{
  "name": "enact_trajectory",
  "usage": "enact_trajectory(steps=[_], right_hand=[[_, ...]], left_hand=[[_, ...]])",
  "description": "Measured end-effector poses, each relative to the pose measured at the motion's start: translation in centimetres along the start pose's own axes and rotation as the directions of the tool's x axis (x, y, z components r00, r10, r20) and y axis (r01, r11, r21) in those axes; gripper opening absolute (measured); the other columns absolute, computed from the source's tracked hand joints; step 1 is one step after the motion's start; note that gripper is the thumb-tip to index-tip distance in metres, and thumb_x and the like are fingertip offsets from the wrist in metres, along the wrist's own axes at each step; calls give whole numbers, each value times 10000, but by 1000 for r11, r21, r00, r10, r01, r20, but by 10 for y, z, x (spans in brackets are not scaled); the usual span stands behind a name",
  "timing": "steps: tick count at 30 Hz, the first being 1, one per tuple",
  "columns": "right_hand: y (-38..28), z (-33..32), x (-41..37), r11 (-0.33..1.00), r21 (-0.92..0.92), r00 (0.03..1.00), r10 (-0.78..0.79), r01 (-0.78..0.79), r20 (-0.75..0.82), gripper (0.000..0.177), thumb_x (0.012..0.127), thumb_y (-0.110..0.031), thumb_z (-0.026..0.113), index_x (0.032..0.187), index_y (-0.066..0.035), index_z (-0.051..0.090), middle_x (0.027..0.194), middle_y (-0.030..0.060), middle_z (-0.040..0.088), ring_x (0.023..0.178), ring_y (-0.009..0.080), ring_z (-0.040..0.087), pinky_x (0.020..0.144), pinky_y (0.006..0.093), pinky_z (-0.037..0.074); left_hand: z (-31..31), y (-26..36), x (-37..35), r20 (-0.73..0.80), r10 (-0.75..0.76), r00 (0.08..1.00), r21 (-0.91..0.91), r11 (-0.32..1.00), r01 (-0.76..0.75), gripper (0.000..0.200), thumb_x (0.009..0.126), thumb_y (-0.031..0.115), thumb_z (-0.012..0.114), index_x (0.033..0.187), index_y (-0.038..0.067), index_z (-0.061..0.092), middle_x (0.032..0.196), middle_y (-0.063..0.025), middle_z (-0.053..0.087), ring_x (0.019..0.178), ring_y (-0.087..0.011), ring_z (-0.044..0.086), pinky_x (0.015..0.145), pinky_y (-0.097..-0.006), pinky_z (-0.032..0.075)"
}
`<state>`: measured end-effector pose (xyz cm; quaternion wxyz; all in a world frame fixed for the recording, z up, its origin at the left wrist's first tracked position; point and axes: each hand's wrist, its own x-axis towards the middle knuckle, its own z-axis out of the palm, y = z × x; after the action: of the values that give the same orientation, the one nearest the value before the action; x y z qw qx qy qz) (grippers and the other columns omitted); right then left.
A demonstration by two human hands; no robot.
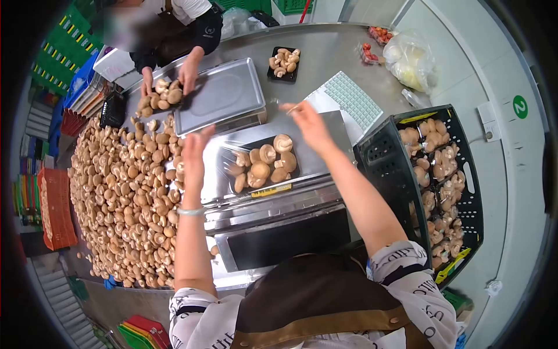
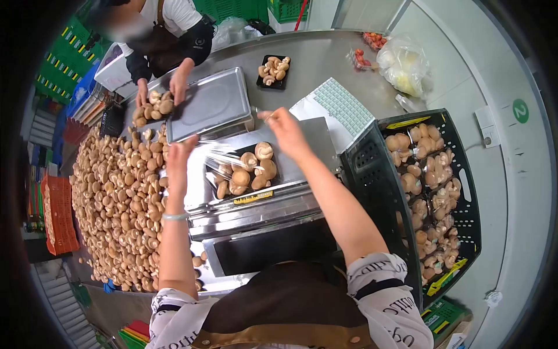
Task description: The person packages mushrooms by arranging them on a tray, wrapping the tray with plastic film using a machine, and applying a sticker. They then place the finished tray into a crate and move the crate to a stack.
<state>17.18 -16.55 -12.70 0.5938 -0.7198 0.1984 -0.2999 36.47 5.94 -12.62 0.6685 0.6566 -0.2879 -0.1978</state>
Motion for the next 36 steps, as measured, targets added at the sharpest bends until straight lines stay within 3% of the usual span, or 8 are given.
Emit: enact_trajectory(steps=[4, 10, 15, 19, 23, 30, 34, 36], right_hand=[[46, 9, 0, 833, -530, 912, 330, -160, 243, 240, 966, -237, 512, 994, 1, 512, 1027, 153, 666, 963, 262, 643, 821, 368, 493], [19, -3, -36, 857, -460, 851, 408, -233, 329, 503, 789, -450, 710, 965, 8, 600, 986, 181, 644, 891, 362, 611, 792, 417, 488], [15, -12, -88, 778, -581, 946, -56, 241, 318, 555, 748, -483, 754, 960, 6, 599, 918, 199, 637, 873, 348, 609, 792, 397, 490], [-23, -3, -114, 899, -413, 964, 223, -147, 142, 476, 803, -426, 719, 926, 9, 570, 775, 195, 637, 702, 340, 615, 679, 379, 499], [-81, -13, -121, 925, -282, 934, 312, -256, 173, 434, 824, -381, 709, 916, 23, 582, 768, 175, 637, 704, 256, 613, 676, 350, 489], [-73, -27, -194, 799, -179, 695, 592, -575, 408, 491, 849, -444, 663, 947, 35, 623, 836, 141, 643, 783, 178, 589, 727, 309, 469], [-28, -17, -238, 691, -635, 754, 607, -344, 252, 565, 872, -522, 595, 942, 38, 625, 867, 226, 658, 824, 351, 644, 735, 403, 485], [6, -21, -254, 708, -530, 750, 634, -466, 188, 569, 879, -527, 584, 929, 39, 619, 823, 234, 652, 791, 384, 640, 712, 420, 491]], left_hand=[[13, -53, -12, 147, -99, 984, 433, 901, 25, 252, 1011, 227, 459, 913, 0, 511, 836, -102, 653, 774, -204, 599, 744, -331, 490], [13, -31, -33, 361, -478, 801, 162, 878, 450, 185, 986, 170, 511, 1050, 15, 589, 936, -19, 607, 840, -93, 536, 765, -253, 456], [14, -7, -75, 283, -377, 882, 523, 831, 187, 359, 1003, 283, 460, 915, -38, 595, 722, -141, 589, 694, -229, 571, 670, -362, 448], [28, 26, -104, 147, -48, 988, 560, 828, -43, 358, 1011, 252, 429, 833, -33, 554, 619, -159, 529, 560, -288, 533, 566, -392, 417], [26, 84, -128, 108, -165, 980, 397, 911, 109, 373, 1013, 242, 459, 768, -20, 559, 547, -38, 427, 508, -79, 396, 468, -284, 332], [19, 71, -216, 187, -613, 768, 212, 788, 578, 395, 1016, 360, 449, 904, 41, 653, 675, 36, 569, 501, -21, 415, 434, -183, 282], [26, 4, -249, 103, -471, 876, 588, 739, 328, 432, 981, 367, 497, 888, -41, 603, 737, -252, 596, 690, -396, 584, 661, -435, 443], [34, -9, -253, 63, -366, 928, 676, 700, 230, 360, 966, 295, 533, 825, -36, 538, 734, -278, 572, 713, -469, 550, 621, -499, 400]])
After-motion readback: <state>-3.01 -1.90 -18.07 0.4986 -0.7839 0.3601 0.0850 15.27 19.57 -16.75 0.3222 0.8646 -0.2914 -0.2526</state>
